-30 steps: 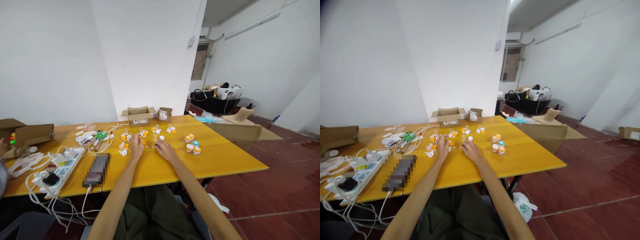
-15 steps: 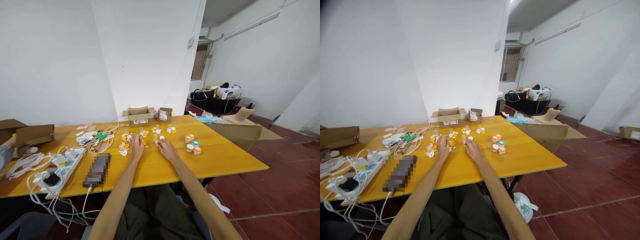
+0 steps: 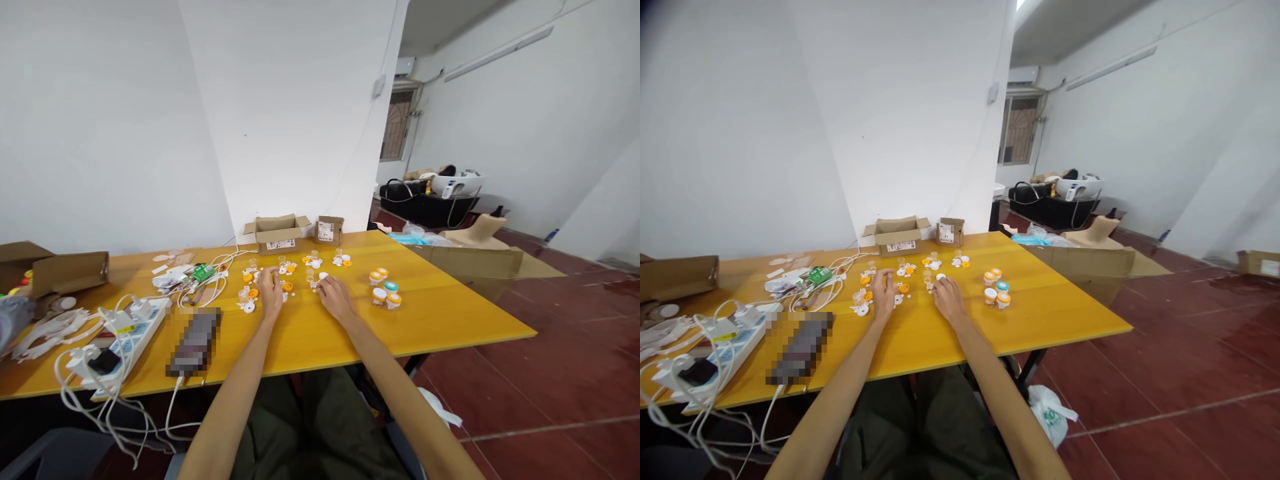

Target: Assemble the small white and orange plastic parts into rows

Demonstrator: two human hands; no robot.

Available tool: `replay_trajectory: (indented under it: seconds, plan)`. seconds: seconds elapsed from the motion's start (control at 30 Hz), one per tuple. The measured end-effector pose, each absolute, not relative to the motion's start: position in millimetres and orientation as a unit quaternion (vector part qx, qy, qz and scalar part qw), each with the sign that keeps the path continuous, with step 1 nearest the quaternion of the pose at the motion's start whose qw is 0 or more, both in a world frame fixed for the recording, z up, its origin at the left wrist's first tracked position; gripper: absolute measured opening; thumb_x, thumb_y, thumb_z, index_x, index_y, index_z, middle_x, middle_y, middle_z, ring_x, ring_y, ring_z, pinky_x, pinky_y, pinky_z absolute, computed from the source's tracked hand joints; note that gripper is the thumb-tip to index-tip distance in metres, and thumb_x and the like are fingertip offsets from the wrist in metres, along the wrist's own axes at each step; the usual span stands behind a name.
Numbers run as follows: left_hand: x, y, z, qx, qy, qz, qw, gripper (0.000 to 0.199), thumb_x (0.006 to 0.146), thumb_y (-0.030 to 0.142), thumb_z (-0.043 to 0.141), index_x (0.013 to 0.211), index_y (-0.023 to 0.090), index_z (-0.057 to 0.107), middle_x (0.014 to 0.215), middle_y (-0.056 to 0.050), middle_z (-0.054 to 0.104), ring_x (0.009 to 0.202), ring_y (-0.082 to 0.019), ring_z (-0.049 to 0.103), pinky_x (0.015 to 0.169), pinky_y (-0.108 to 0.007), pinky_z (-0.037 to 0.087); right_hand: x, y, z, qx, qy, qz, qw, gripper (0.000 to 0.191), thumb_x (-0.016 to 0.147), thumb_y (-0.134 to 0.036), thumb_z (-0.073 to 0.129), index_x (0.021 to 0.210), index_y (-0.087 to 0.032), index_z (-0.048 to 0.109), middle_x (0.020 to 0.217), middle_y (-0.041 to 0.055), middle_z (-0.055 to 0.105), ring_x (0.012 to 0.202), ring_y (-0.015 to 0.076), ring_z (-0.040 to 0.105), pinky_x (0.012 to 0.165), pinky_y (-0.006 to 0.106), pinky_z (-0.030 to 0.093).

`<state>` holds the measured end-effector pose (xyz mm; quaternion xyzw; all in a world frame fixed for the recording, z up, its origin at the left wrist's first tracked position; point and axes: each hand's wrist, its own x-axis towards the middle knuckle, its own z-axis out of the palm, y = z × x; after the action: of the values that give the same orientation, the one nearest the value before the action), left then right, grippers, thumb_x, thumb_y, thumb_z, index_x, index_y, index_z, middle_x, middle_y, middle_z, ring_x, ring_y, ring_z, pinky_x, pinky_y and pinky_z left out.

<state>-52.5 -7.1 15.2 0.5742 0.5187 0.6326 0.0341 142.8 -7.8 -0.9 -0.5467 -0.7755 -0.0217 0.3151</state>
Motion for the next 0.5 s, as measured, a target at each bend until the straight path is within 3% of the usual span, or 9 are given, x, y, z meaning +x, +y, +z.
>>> replay_trajectory:
  seconds: [0.23, 0.5]
  plan:
    - [-57.7, -7.4, 18.8, 0.554, 0.505, 0.658, 0.074, 0.021, 0.098, 0.033, 0.045, 0.092, 0.025, 0.064, 0.095, -0.005, 0.069, 0.097, -0.022, 0.063, 0.089, -0.035, 0.05, 142.2, -7.3, -1.8, -0.548, -0.756, -0.044, 0.354, 0.015, 0.092, -0.015, 0.056, 0.086, -0.024, 0.066, 0.096, 0.009, 0.07, 0.096, 0.0256, 0.062, 0.088, 0.036, 0.048]
    - [-56.4, -4.4, 7.3, 0.612, 0.548, 0.57, 0.021, 0.012, 0.087, 0.029, 0.061, 0.098, 0.025, 0.064, 0.104, -0.009, 0.067, 0.106, -0.03, 0.06, 0.097, -0.047, 0.046, 144.8, -6.1, -1.4, -0.551, -0.725, -0.069, 0.408, 0.022, 0.098, -0.021, 0.048, 0.086, -0.023, 0.066, 0.091, 0.0083, 0.067, 0.091, 0.0249, 0.058, 0.085, 0.035, 0.045]
